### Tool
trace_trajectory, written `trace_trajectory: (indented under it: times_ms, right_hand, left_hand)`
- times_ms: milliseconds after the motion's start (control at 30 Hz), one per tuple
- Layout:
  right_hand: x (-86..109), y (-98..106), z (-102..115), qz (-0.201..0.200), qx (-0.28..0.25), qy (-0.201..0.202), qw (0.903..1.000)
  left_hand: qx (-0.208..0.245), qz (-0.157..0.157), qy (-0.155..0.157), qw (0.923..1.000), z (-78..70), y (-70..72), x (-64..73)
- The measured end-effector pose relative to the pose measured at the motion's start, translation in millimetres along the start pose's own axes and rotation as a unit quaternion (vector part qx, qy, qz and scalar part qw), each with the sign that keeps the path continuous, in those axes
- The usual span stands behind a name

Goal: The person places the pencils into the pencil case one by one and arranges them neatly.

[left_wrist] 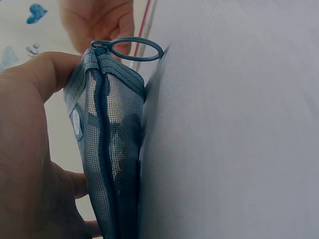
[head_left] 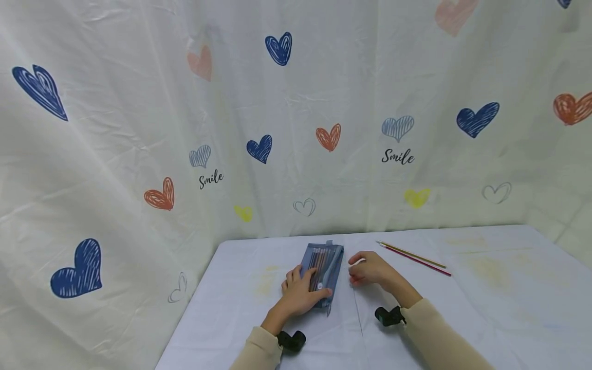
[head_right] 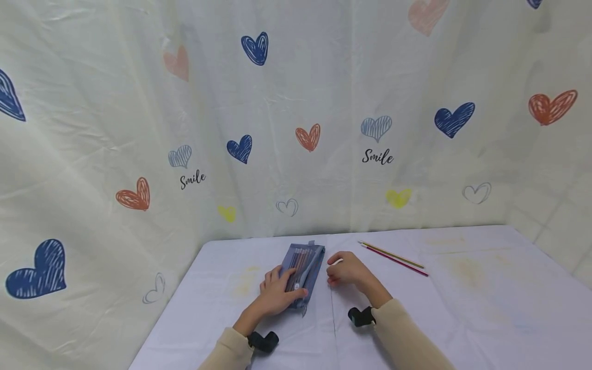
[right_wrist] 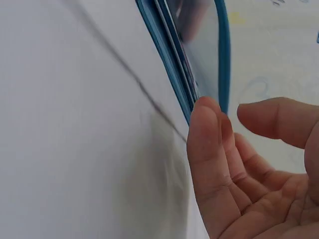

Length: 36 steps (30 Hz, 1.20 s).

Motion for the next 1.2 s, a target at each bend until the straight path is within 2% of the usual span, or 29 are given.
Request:
trace_trajectory:
  times_ms: [367,500,600,733,833,967,1100,1200]
  right_hand:
    - [7.1,65,-12,-0.051,0.057,0.036,0.9964]
    - [9.0,81,-12,-0.083,0.108,0.049,0.9895]
    - [8.7,94,-14,-0.114,0.156,0.067,0.9788]
    - [10.5,112,-16,-0.160,0.222,0.090,0.9577]
    - [12.5,122,-18,-0.175,0.258,0.104,0.9442]
    - [12.4,131,-23,-0.181,0.292,0.122,0.9310]
    - [11.0,136,-28,-0.180,0.318,0.142,0.9201]
    - [10.3,139,-30,-0.168,0.332,0.142,0.9173]
  left_hand:
    - [-0.005,0.006,-0.003,1.0000,6.4,-3.7,-2.5]
    - [-0.007,0.007,0.003,0.9999,10.2,-7.7,-4.8]
    - [-0.003,0.001,0.001,1.0000,10.6,-8.3,-4.6]
    - [-0.003,0.004,0.000,1.0000,8.0,-6.2,-2.5]
    - [0.001,0.003,-0.007,1.0000,5.4,-3.6,-0.7]
    - [0.003,0.000,-0.013,0.9999,2.9,-2.3,0.9]
    - [0.002,0.002,-0.005,1.0000,3.4,-3.1,1.0]
    - [0.003,0.003,-0.003,1.0000,4.1,-3.0,0.4]
Point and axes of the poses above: each hand's wrist, its own x-axis away from the middle knuckle, its own y-axis out of the back of the hand, z = x × y, the point moved 3 cm from there along -x, towards the middle knuckle, and after that the axes turned 9 degrees about -z, right-handed, at the moved point
